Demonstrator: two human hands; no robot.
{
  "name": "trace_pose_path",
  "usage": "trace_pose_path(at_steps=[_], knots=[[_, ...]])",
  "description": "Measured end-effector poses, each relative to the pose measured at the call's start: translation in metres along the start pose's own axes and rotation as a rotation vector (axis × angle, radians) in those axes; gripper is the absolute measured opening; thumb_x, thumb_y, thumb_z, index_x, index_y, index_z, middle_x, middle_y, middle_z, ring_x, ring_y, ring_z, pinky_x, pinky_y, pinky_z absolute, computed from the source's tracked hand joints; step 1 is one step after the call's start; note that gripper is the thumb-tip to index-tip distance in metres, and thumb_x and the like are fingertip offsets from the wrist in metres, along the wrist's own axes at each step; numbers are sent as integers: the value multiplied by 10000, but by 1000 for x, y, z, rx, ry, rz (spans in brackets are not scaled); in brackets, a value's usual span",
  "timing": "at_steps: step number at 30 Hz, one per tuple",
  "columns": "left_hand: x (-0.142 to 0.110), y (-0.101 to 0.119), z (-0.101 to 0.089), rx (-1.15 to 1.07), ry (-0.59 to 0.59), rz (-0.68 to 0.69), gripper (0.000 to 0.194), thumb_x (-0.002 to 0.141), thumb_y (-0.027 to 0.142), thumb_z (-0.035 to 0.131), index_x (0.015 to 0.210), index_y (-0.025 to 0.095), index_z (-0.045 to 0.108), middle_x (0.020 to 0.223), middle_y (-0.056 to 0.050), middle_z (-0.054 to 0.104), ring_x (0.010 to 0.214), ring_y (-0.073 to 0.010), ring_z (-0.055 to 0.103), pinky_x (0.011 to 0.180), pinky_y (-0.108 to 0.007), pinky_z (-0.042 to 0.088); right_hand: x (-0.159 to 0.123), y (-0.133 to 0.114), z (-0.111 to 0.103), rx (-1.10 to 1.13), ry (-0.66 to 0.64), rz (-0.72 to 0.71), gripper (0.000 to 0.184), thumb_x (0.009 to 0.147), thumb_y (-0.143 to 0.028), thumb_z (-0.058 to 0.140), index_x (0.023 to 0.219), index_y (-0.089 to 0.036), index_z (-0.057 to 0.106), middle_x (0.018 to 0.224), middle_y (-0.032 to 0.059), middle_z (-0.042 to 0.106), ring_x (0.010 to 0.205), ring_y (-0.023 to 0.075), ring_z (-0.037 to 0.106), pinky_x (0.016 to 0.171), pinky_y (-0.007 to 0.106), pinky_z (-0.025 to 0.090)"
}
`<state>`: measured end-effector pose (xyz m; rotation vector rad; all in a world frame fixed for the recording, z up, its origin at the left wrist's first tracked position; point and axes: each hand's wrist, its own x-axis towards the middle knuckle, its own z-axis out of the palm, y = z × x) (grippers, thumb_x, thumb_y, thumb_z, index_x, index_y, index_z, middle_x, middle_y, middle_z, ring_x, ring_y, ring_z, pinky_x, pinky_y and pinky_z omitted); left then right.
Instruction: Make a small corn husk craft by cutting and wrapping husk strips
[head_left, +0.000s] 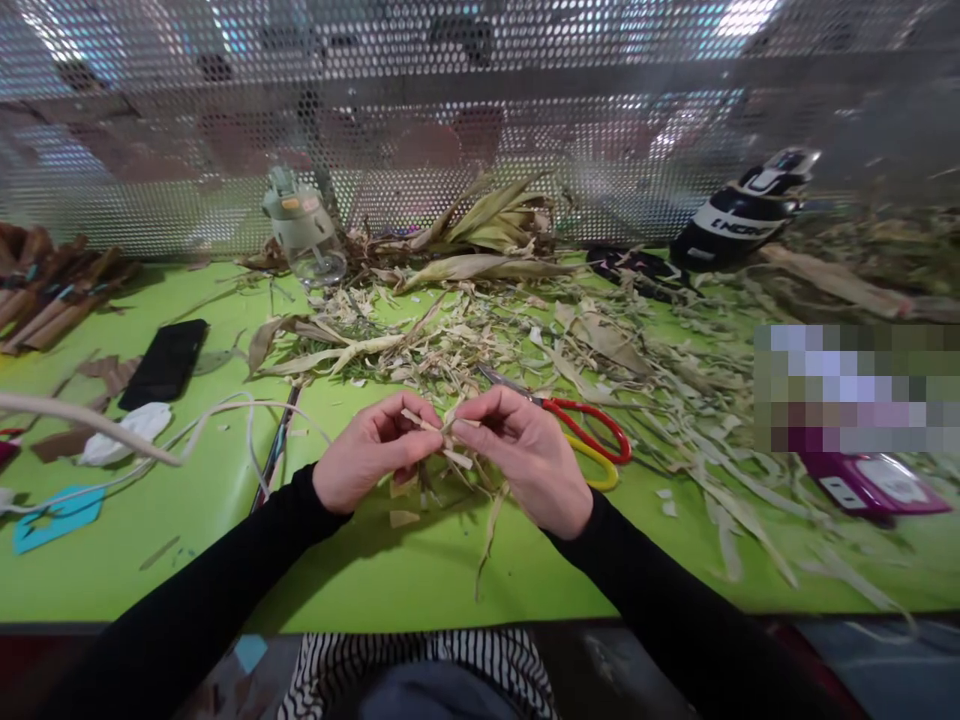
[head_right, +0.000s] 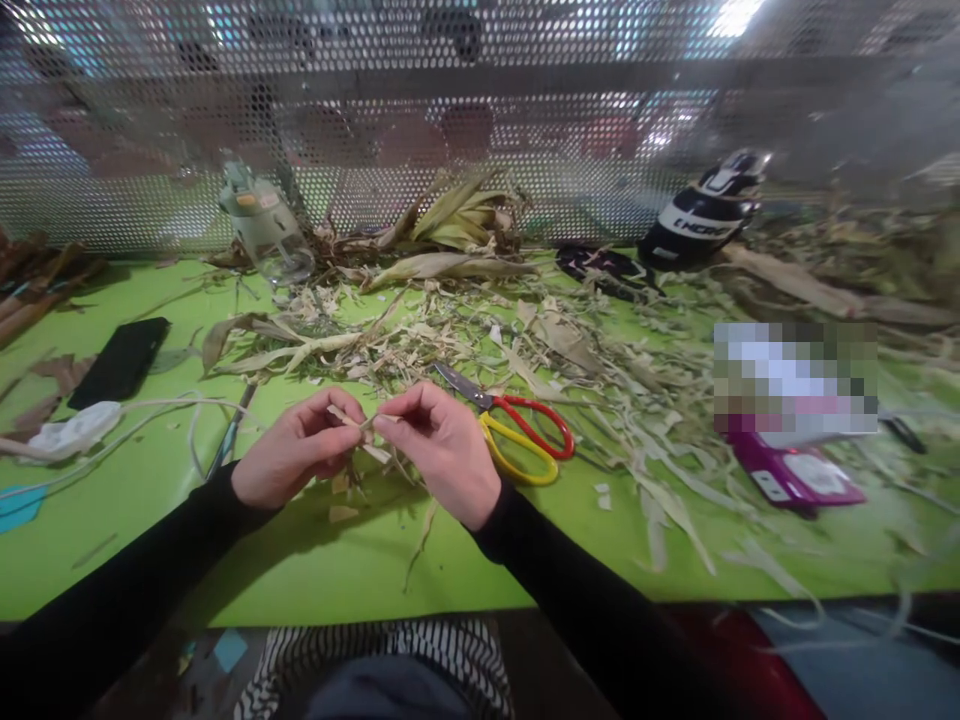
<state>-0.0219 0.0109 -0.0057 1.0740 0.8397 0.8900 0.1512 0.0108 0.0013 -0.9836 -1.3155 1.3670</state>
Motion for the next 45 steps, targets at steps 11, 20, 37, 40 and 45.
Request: trace_pose_path(at_steps=[11,20,37,40,45], knots=[[-1,13,-7,214,-109,-171,223,715,263,690,749,155,498,552,69,503,447,-37,448,444,-153,370,-2,4,-1,-373,-103,-188,45,781,-212,624,774,-174,601,736,12,617,686,128,566,636,269,465],[2,7,-10,134,-130,-223,222,691,273,720,781,109,600,652,8,600,565,-74,550,604,-224,469,3,4,-4,-663,-114,-400,71,794,-176,616,860,-199,631,822,23,640,771,152,584,693,296,474],[-1,5,-2,200,100,13,221,728,277,687,859,149,563,689,19,616,604,-78,585,621,-213,491,3,3,1,-794,-89,-307,27,810,-215,565,824,-191,569,779,27,619,689,149,554,615,276,442],[-1,5,1,183,111,6,206,727,240,681,862,140,562,713,16,619,604,-69,582,619,-202,487,2,4,2,-877,-57,-438,36,791,-166,558,766,-188,542,739,30,597,704,164,540,638,290,431],[0,4,3,106,135,12,165,726,205,659,837,126,566,679,20,604,588,-68,573,612,-206,485,-1,5,5,-986,-39,-616,73,797,-143,533,747,-195,538,749,50,611,744,195,536,698,339,432]])
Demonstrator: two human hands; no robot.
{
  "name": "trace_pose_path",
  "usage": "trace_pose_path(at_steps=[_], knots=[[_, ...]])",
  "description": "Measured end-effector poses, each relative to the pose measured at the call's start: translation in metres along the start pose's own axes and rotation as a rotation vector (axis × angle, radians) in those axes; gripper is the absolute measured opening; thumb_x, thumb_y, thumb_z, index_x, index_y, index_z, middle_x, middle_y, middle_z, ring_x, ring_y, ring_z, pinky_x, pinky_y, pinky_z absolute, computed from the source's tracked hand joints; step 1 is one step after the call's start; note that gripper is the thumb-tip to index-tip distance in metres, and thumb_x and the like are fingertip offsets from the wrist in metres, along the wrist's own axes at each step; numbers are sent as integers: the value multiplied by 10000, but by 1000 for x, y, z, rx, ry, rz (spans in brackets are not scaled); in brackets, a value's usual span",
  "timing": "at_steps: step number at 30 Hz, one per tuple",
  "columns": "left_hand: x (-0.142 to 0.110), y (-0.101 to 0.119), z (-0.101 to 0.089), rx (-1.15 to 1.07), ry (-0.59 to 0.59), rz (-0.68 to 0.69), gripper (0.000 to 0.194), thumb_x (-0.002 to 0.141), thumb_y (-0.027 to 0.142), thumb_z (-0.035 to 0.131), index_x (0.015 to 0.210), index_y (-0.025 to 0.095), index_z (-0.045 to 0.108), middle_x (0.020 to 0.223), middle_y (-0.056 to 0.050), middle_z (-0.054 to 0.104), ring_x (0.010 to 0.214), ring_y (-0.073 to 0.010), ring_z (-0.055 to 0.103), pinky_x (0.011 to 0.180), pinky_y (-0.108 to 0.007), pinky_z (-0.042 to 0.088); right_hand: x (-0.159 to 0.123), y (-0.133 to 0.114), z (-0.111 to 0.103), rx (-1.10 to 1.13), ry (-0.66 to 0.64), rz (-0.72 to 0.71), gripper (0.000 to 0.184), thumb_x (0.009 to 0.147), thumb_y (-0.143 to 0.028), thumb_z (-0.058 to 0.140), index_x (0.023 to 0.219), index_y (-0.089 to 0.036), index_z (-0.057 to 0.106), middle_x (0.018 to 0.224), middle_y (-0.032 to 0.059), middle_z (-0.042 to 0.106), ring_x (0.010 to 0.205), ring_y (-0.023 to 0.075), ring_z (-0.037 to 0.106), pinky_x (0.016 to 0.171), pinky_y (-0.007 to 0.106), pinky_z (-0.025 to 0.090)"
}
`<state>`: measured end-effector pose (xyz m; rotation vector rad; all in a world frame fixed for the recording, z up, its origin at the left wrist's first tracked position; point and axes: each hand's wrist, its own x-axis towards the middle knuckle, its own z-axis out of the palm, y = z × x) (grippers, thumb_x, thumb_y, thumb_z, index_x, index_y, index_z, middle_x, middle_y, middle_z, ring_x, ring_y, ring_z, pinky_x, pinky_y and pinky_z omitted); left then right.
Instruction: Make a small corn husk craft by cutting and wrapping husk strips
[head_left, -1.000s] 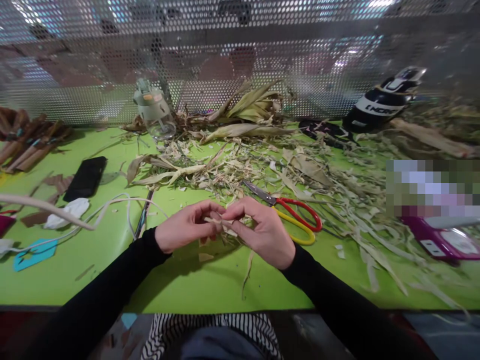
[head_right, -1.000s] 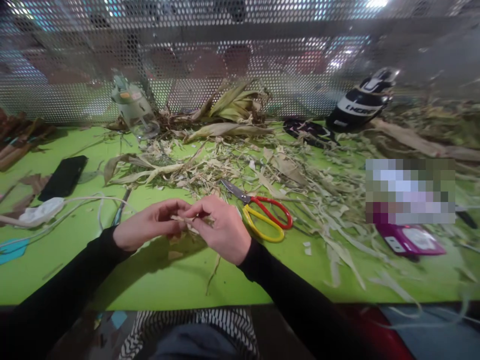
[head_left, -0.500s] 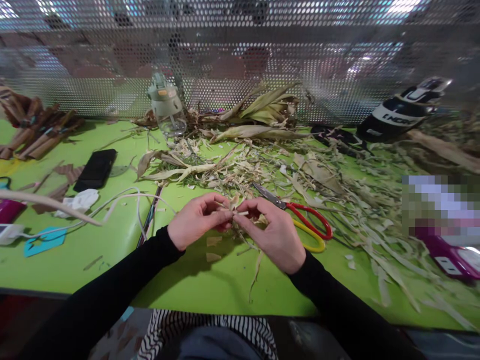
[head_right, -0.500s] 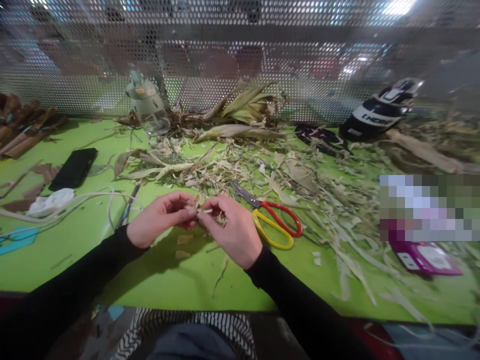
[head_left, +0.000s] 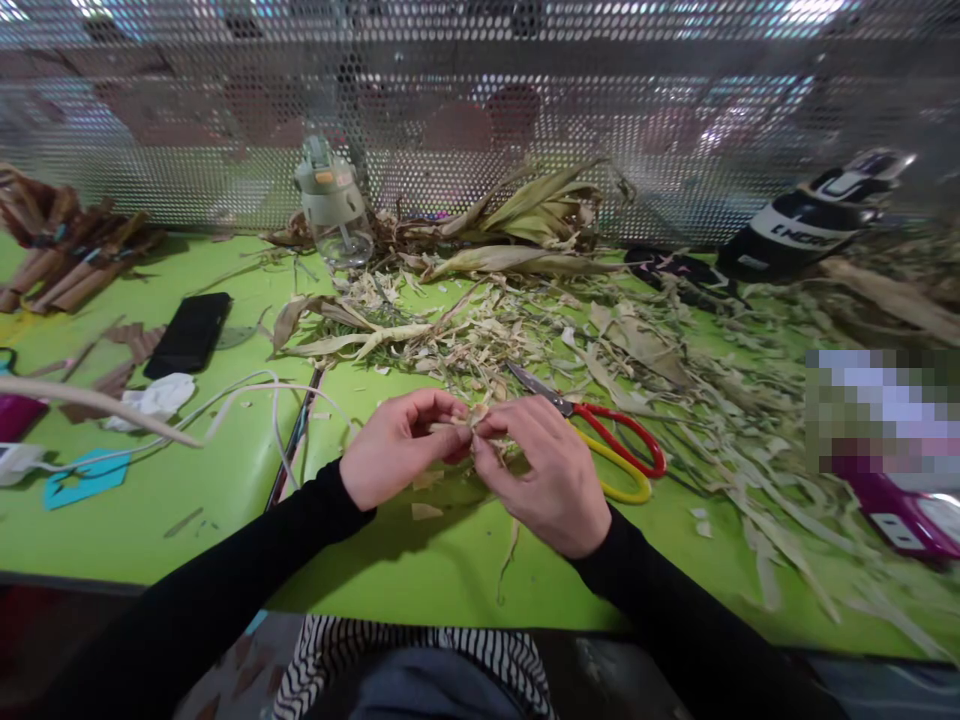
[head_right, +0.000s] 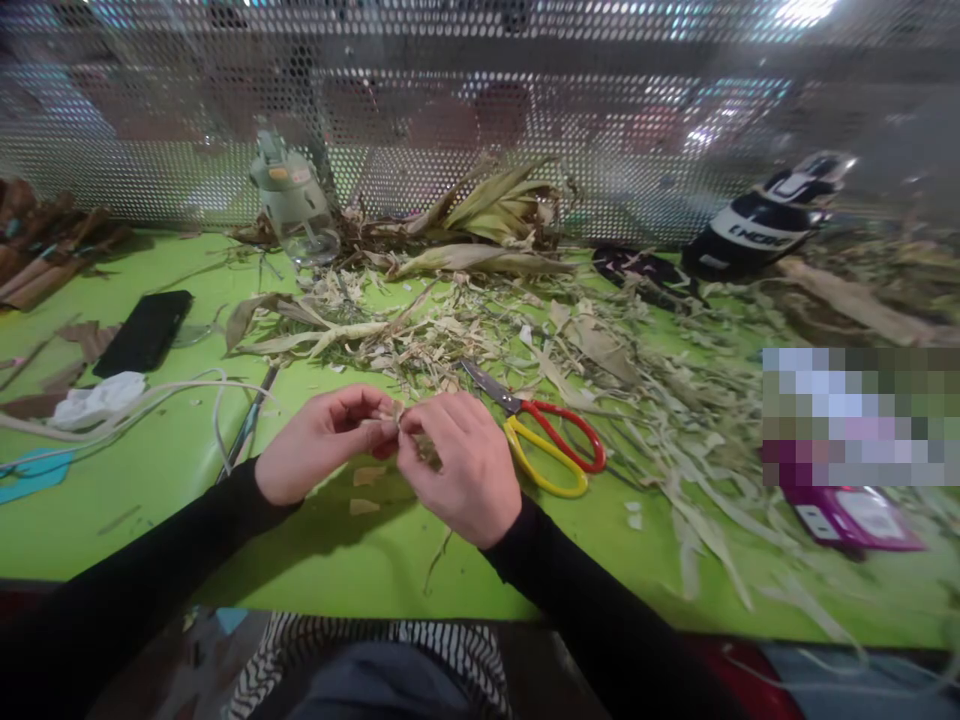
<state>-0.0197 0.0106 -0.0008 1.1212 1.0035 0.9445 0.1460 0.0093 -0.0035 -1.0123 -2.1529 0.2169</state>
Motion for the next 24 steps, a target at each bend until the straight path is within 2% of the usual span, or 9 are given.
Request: trace_pose_path(at_steps=[4,6,9,12,15,19,24], knots=[[0,2,-1,5,14,-31,180,691,226,689,789,122,578,656,19,596,572,-69,559,594,-208,469,2,1,-6,91,-26,69,9,815,-191,565,809,-198,568,819,53,621,781,191,550,712,334,452],[-1,4,-2,22,5,-65,178,670,204,702,774,121,584,656,26,589,556,-56,537,571,-191,442,4,4,-11,183,-64,135,140,832,-228,566,964,-196,596,881,58,625,780,181,560,696,324,465],[-1,4,-3,32,-71,-151,177,644,173,710,764,118,592,638,34,579,525,-41,499,539,-177,402,9,12,-18,338,-227,139,267,846,-234,555,1107,-216,606,944,55,639,799,168,580,717,317,475],[-2,4,-5,15,-181,-245,173,620,157,714,742,115,599,618,31,582,520,-47,500,548,-187,411,11,22,-21,489,-416,59,260,825,-254,608,1081,-237,647,935,43,659,843,167,591,763,316,473],[-2,5,-7,19,-285,-317,181,595,153,723,729,117,605,619,25,593,529,-58,521,551,-195,428,12,28,-22,560,-514,6,210,811,-289,637,1009,-231,675,867,31,669,813,157,595,756,305,469],[-1,8,-8,68,-333,-342,185,580,126,703,742,124,613,651,28,610,535,-56,525,552,-190,421,13,26,-25,483,-543,-27,121,833,-296,611,882,-207,676,804,27,668,756,147,599,700,277,459],[2,1,-8,203,-314,-265,143,619,153,657,738,134,580,678,23,593,571,-69,506,576,-202,405,8,13,-24,228,-518,-120,148,897,-201,465,877,-186,611,807,52,639,743,160,575,684,290,444]])
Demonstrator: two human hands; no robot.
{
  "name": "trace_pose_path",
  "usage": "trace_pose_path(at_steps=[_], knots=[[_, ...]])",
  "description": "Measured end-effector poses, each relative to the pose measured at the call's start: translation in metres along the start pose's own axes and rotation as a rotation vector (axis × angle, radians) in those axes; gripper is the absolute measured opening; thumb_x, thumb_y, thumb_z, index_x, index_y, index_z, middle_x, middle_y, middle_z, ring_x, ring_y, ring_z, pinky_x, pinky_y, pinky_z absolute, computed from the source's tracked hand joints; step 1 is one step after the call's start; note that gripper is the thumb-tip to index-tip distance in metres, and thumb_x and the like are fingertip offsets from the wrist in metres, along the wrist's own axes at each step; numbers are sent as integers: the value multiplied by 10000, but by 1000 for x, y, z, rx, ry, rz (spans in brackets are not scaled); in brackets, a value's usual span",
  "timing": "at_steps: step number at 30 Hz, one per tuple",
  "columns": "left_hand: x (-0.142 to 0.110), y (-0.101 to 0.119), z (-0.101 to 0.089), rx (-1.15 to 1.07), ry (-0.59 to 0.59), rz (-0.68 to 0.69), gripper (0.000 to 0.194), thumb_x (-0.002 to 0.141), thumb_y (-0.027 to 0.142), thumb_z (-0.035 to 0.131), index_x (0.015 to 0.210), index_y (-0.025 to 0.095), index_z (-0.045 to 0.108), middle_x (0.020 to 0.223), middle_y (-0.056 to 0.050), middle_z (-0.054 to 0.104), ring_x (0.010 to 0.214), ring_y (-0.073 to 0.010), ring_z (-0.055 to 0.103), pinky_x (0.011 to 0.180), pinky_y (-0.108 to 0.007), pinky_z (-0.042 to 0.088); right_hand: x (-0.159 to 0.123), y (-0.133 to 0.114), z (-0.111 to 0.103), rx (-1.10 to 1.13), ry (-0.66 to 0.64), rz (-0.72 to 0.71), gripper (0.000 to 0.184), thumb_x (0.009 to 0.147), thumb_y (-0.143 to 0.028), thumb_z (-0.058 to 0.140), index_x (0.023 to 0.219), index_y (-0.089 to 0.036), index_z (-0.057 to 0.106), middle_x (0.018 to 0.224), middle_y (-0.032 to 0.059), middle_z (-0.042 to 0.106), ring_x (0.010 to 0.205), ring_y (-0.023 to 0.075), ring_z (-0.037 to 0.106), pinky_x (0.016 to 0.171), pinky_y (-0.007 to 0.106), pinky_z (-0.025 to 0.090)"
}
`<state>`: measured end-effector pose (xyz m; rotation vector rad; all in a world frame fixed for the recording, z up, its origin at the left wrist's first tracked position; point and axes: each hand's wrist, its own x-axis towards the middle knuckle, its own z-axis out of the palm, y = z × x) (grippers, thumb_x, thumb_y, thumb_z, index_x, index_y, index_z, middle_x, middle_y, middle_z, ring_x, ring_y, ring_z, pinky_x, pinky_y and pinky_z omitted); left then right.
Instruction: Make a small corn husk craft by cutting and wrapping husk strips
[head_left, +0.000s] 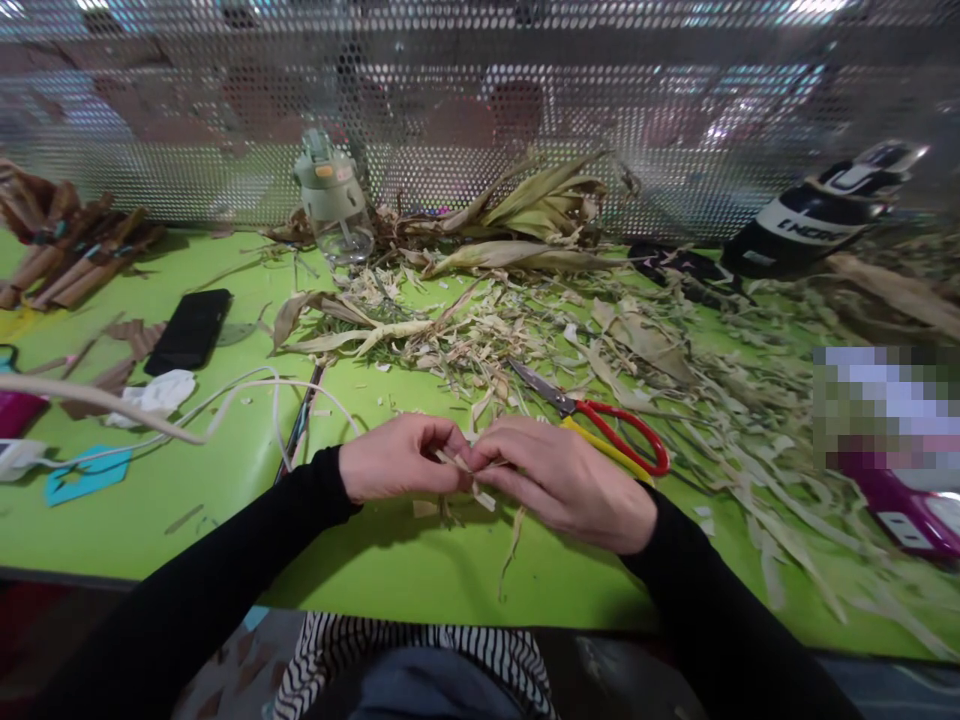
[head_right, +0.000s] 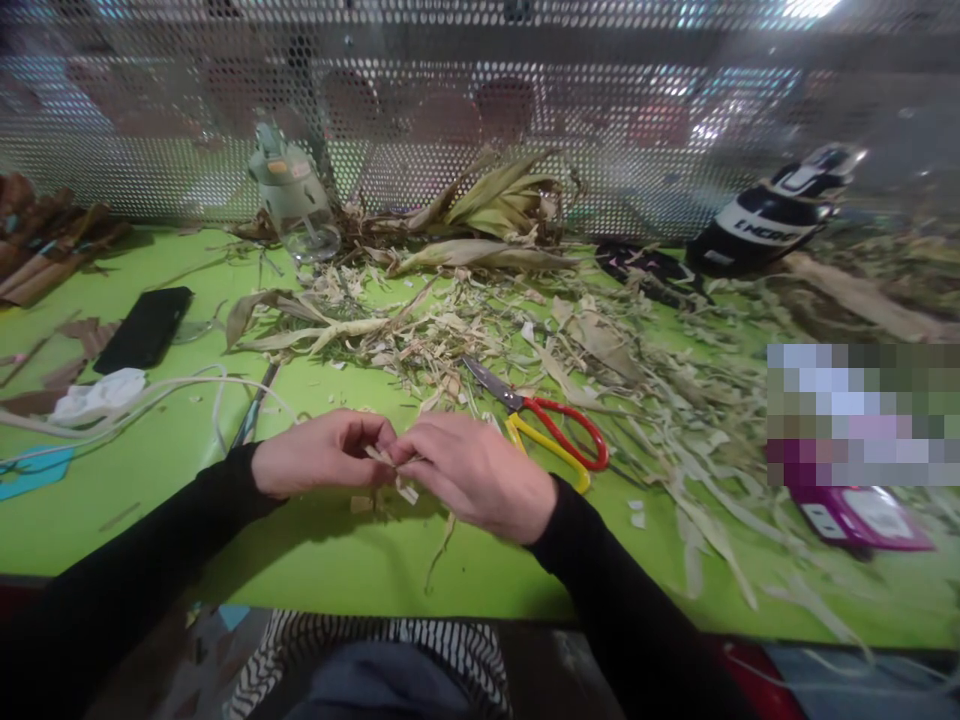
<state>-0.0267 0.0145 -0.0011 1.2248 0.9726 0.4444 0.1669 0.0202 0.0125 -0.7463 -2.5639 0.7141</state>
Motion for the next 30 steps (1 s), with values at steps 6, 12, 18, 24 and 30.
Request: trace_pose_path(at_steps=[6,12,18,24,30], knots=[[-2,0,5,357,294,179,143,743,299,599,783,166,563,696,-6,599,627,-125,521,623,-257,421,2,-1,21,-140,192,108,135,873,-171,440,784,-183,540,725,42,581,648,160,518,593,295,430],[-5,6,-9,-193,451,310,266,825,350,536,1014,165,564,988,-60,639,821,-125,565,758,-244,432,6,-4,14,431,453,437,81,860,-241,481,807,-190,516,710,-8,564,578,100,513,502,220,441],[3,3,2,-231,240,236,224,679,237,721,835,145,589,819,7,589,748,-91,527,728,-213,403,7,-3,20,497,452,445,70,830,-246,528,803,-182,541,698,-17,542,586,89,480,507,205,408],[5,1,6,-394,146,305,221,676,201,728,817,155,564,746,39,518,682,-61,486,653,-180,400,5,0,21,542,400,413,50,829,-239,523,808,-195,534,711,-19,565,598,93,508,520,204,421],[2,-1,1,-446,31,215,189,677,220,725,768,133,585,685,13,559,608,-72,527,607,-192,436,2,-4,16,333,353,293,68,865,-231,500,828,-189,539,739,-2,599,618,103,540,538,215,447]])
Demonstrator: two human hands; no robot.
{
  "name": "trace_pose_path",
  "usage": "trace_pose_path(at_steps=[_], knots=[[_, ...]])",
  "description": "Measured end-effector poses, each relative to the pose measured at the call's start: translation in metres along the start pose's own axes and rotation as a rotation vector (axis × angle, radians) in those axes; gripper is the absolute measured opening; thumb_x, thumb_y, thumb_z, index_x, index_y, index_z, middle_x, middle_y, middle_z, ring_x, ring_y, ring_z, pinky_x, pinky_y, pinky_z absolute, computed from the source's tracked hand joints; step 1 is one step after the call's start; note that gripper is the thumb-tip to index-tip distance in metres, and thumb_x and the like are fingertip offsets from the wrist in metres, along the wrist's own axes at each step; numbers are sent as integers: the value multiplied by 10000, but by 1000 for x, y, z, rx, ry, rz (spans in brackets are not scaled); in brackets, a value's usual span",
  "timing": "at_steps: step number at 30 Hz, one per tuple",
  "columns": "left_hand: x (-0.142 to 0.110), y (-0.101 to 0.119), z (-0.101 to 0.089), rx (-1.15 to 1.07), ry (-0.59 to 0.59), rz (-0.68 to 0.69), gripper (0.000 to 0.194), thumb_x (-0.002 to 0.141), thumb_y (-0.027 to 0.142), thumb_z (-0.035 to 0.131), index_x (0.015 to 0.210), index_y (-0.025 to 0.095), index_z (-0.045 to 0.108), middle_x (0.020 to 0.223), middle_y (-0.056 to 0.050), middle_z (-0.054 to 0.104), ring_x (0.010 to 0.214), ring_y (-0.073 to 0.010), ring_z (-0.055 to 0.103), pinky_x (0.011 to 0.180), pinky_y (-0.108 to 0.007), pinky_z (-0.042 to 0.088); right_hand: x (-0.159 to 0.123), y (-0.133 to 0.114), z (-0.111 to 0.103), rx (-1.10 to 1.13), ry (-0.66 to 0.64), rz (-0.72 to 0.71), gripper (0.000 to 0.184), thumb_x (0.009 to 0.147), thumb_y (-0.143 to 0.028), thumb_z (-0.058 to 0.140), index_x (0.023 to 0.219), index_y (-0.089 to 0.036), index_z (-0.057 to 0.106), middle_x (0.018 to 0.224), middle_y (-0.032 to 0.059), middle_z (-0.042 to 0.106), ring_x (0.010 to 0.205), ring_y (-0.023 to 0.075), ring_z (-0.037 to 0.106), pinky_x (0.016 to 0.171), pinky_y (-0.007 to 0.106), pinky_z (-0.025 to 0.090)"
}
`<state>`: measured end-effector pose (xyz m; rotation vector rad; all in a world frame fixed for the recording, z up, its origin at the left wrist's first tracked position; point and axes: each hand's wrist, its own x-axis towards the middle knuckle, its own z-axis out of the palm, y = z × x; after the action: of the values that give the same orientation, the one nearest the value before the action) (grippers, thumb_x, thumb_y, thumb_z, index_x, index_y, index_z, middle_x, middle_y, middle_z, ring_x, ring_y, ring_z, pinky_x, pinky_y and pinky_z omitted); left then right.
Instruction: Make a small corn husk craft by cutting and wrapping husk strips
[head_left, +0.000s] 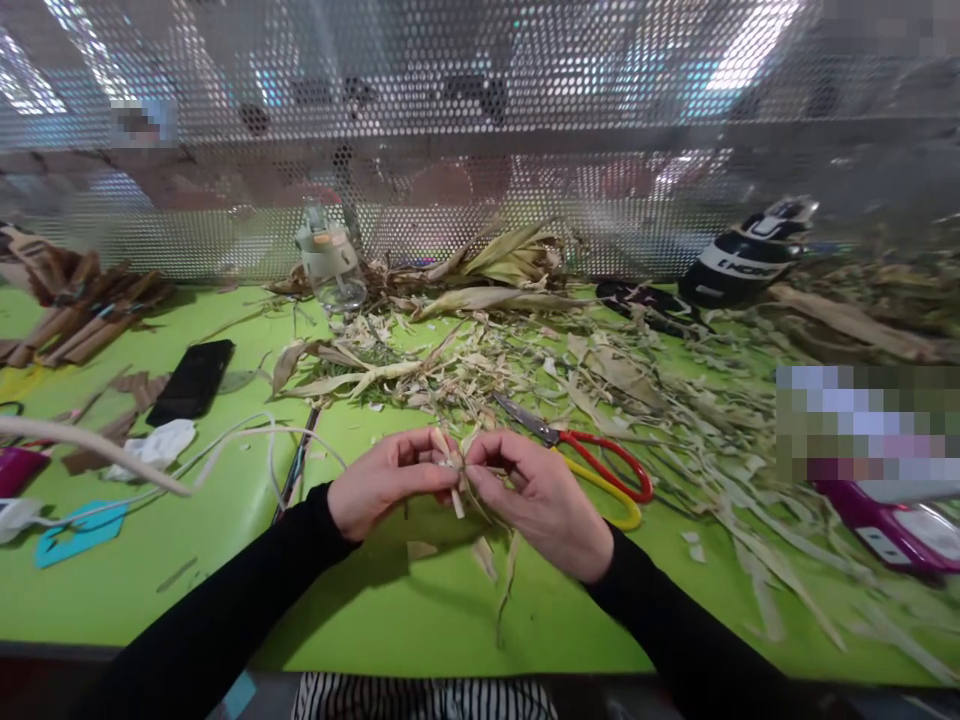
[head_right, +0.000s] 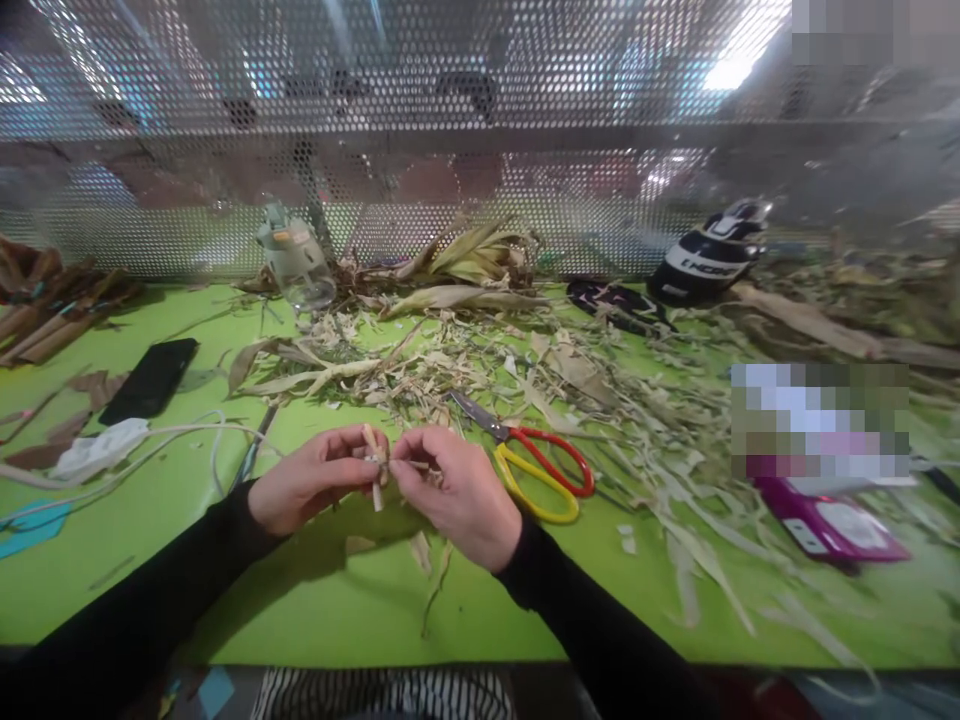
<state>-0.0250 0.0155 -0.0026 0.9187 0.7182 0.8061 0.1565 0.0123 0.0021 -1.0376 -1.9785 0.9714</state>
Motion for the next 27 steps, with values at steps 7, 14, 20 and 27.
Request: trace_pose_path(at_steps=[7,14,20,27], knots=[[-2,2,-3,-69,46,-128,168,679,203,717,778,116,612,684,8,592,563,-58,559,611,-181,461,0,2,-4,-608,86,-536,187,930,-175,416,913,-134,598,816,66,654,745,152,574,678,284,502],[-1,1,-2,-18,64,-202,187,693,249,712,742,107,601,630,5,586,513,-46,528,549,-160,422,-7,3,-2,-900,103,-651,199,904,-134,445,965,-92,630,824,84,667,751,183,599,695,320,531],[-3,6,2,-25,86,-39,155,740,273,666,755,132,604,665,5,587,570,-73,548,593,-193,450,-5,4,3,-534,171,-407,132,877,-148,507,830,-136,630,749,52,657,656,140,590,599,281,519],[5,-14,1,0,131,179,212,714,191,692,925,173,705,895,-39,676,851,-145,609,825,-269,459,-2,7,7,667,20,222,133,821,-307,624,811,-175,624,646,-31,568,525,58,493,497,182,443]])
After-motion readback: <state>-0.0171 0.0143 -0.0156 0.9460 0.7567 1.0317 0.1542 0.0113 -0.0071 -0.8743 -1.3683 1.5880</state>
